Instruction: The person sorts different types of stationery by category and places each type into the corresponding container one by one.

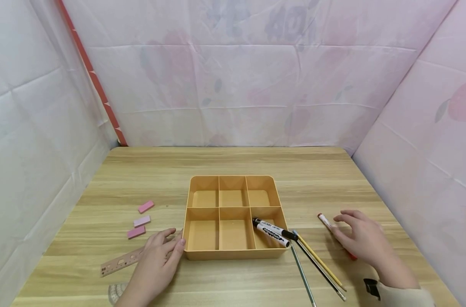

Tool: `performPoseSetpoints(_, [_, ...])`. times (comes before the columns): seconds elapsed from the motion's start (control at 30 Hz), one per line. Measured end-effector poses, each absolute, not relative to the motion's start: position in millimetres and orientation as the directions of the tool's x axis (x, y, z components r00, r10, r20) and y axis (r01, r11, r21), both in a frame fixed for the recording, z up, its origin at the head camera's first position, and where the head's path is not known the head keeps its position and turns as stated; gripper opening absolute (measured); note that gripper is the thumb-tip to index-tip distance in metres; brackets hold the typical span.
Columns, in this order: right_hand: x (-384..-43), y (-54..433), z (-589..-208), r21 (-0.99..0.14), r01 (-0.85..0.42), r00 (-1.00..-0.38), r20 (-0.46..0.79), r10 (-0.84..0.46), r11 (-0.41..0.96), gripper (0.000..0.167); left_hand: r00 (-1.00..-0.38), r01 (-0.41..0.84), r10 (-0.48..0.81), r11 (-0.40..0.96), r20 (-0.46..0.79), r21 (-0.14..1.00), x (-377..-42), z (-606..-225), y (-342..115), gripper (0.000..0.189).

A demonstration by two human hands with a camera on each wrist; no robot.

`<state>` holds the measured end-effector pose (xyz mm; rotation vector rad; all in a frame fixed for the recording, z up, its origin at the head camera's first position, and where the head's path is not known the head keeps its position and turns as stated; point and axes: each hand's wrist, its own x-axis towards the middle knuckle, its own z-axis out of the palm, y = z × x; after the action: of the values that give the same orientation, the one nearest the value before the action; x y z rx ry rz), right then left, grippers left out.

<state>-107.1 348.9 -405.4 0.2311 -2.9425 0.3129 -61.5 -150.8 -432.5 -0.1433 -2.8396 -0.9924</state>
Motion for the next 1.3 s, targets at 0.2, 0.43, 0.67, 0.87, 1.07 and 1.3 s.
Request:
performPoseSetpoints(0.2, [-104.6,358.0,-410.8,-0.185,-0.111,-0.99,0.111,-0.091,0.977,0.026,-0.989,0.12,0.043,0.783,0.139,0.61,-60.7,-431.3,-150.5,0.039])
performPoseSetpoints(0.43, [-104.1,363.9,-416.0,-0.168,-0.08,-0.996,0.062,-0.071,0.982,0.022,-0.99,0.121,0.045,0.78,0.137,0.614,-60.6,-430.3,-150.1,0.039])
performPoseSetpoints(0.67, [-103.3,368.7,-419.2,-0.182,-0.057,-0.998,0.021,-0.054,0.982,0.015,-0.99,0.12,0.045,0.775,0.136,0.62,-60.8,-430.5,-150.1,0.038])
performPoseSetpoints(0.87, [-102.7,370.5,-420.3,-0.18,-0.055,-0.998,0.001,-0.056,0.982,0.013,-0.989,0.126,0.048,0.777,0.142,0.617,-60.9,-429.9,-149.8,0.038])
performPoseSetpoints(1.07, [-102.9,370.8,-420.0,-0.183,-0.049,-0.999,-0.01,-0.051,0.982,0.012,-0.989,0.124,0.047,0.777,0.14,0.617,-60.8,-430.4,-149.5,0.038])
performPoseSetpoints(1.3, [-103.6,371.5,-421.7,-0.181,-0.047,-0.999,-0.018,-0.051,0.982,0.011,-0.988,0.128,0.045,0.78,0.149,0.613,-61.0,-430.7,-149.2,0.037])
